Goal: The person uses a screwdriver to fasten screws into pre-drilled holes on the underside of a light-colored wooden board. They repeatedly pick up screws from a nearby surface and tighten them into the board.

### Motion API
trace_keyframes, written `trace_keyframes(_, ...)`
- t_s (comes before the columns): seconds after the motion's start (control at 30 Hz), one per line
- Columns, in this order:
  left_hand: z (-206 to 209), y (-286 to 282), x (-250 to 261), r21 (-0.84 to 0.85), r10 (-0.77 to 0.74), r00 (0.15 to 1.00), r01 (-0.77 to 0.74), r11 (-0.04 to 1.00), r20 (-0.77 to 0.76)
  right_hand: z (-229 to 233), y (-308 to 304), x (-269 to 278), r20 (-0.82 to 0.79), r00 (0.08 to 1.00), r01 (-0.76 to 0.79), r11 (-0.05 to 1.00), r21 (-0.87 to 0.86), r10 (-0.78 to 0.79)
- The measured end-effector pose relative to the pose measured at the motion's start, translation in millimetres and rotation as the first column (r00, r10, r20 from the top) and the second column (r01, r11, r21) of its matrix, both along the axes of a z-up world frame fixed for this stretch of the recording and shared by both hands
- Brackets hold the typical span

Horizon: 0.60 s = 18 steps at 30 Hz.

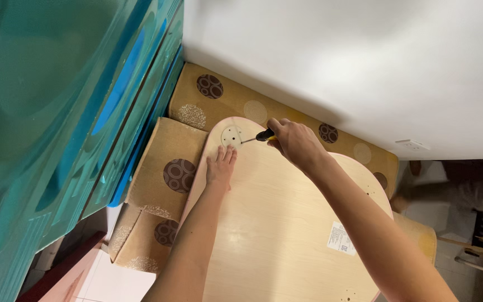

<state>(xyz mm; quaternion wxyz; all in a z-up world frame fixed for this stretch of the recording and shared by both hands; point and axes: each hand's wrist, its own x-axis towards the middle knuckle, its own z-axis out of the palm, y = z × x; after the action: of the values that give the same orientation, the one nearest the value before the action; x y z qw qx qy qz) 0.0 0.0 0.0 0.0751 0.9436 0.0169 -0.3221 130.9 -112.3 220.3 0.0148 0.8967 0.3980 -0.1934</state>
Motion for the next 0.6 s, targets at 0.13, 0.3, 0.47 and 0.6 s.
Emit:
trace_keyframes(0.13, -21.8, -3.1, 0.8, 0.008, -0.005, 1.000, 0.005, 1.000, 0.008, -13.7, 7.3, -5.1, 0.019, 0.999, 0.029, 0.999, 0.040, -0.030)
trace_keyframes(0.3, -57.4, -10.5, -3.6, 0.110, -0.039, 0.995, 0.029, 0.994, 0.091, -18.0, 18.6, -13.3, 0.065, 0.990, 0.126, 0.991, -0.036, -0.123)
trace_keyframes(0.47, -52.9, -2.2, -54.3, 0.116, -0.104, 0.974, 0.082, 0.990, 0.199, 10.7, 8.7, -14.4, 0.072, 0.993, 0.089, 0.988, 0.126, -0.098)
trace_keyframes(0.6, 1.6, 6.8, -108.7, -0.098, -0.005, 0.999, 0.001, 0.995, -0.037, 39.2, -4.6, -35.8, 0.158, 0.978, 0.117, 0.985, 0.130, -0.137)
